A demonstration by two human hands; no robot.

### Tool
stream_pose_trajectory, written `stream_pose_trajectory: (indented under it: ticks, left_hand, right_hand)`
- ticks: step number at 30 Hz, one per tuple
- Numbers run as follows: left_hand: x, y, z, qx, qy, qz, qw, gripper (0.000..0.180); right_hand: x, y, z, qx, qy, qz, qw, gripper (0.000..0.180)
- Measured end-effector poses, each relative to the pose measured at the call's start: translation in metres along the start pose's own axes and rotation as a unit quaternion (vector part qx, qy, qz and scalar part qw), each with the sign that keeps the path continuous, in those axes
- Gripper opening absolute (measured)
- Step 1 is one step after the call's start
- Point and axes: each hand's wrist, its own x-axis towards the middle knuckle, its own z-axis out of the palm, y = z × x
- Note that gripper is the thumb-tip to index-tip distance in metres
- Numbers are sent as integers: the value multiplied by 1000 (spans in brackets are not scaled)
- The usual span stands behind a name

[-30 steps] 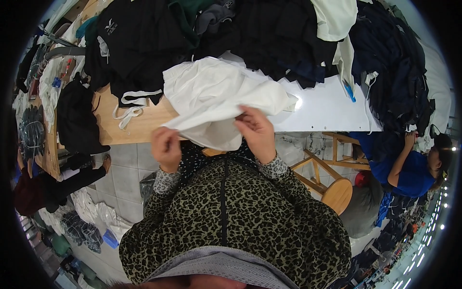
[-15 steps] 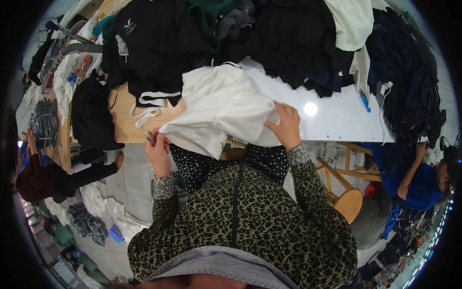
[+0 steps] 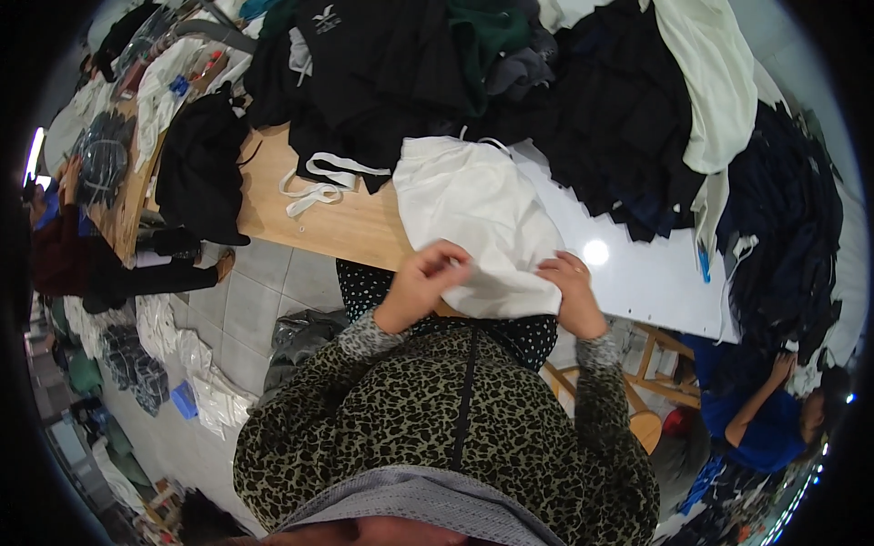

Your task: Trimming loose threads from a white garment using thread snips in a factory setting.

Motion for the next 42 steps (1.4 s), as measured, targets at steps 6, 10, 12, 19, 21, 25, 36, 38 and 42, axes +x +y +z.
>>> stream_pose_trajectory:
  ticks: [6,10,12,19,21,25,36,38,42]
  left_hand:
    - [-12,-68,-62,-46,332,-80,939,27]
    - [-9,-94,-45,187,291,-56,937,46]
    - [0,-97,-50,135,281,-36,950,41]
    - [-15,-88,-70,85,275,12,958,23]
    - [-13,-84,-81,48,267,-8,962,17]
    - [10,13,-85,261,283,227,895,14]
    - [-4,-37,-81,520,146,299,786,29]
    - [-12,-59,-85,544,118,237,797,22]
    - [-22,-66,-82,403,179,119,889,17]
  right_hand:
    - [96,-34,-38,35,36,-77,996,24]
    - [219,-44,10,43,38,-161,985,28]
    - [267,-41,55,-57,46,-108,991,38]
    - [278,-36,56,-138,1,-96,986,35]
    - [273,-30,4,-63,45,-96,992,25]
    - [227,-97,-106,78,224,-132,963,16]
    - [26,32,-27,400,96,227,883,23]
    - [2,62,15,394,78,264,877,21]
    - [-13,50,25,384,13,286,878,35]
